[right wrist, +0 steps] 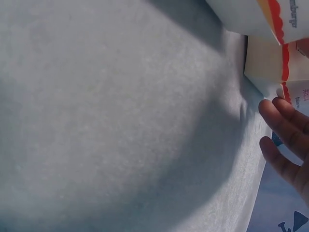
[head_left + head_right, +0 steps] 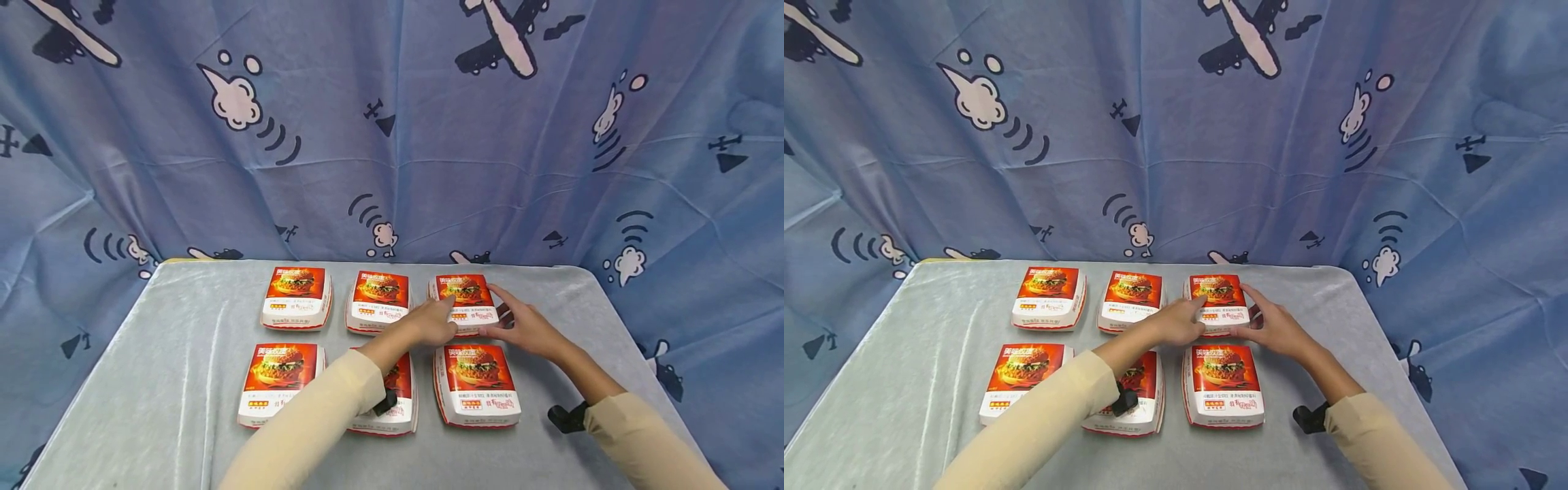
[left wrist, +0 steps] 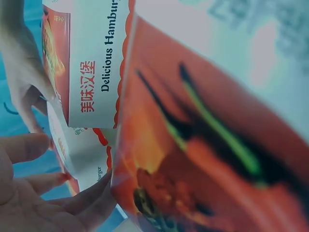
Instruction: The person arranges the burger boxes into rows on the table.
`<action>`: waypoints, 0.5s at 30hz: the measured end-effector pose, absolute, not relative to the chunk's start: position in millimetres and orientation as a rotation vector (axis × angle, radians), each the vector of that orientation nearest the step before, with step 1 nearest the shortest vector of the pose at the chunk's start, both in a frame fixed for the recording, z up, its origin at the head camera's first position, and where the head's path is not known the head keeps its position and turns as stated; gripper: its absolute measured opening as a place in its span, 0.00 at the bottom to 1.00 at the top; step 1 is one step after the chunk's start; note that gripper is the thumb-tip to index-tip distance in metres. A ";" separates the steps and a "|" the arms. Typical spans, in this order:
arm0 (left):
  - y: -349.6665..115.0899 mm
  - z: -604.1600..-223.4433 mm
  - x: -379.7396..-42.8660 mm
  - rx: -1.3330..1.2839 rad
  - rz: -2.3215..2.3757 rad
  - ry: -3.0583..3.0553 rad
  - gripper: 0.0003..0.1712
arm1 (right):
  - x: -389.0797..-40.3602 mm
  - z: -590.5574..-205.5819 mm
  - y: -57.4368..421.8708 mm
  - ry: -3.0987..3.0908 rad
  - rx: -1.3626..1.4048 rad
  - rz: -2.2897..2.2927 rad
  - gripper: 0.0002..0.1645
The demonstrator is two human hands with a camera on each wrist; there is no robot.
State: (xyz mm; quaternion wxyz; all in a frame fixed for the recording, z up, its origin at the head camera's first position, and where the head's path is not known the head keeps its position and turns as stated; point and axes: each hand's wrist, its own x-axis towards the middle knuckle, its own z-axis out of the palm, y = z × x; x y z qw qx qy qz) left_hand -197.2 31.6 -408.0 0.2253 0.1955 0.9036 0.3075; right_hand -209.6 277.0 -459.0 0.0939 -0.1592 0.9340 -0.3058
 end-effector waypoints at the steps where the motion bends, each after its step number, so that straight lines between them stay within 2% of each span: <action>1: 31.3 -408.0 -196.9 0.542 0.851 2.488 0.37 | -209.0 -459.0 276.5 2.775 -0.476 -0.905 0.58; 15: 30.5 -407.1 -193.1 0.508 0.868 2.473 0.38 | -201.5 -458.1 268.1 2.870 -0.469 -0.771 0.60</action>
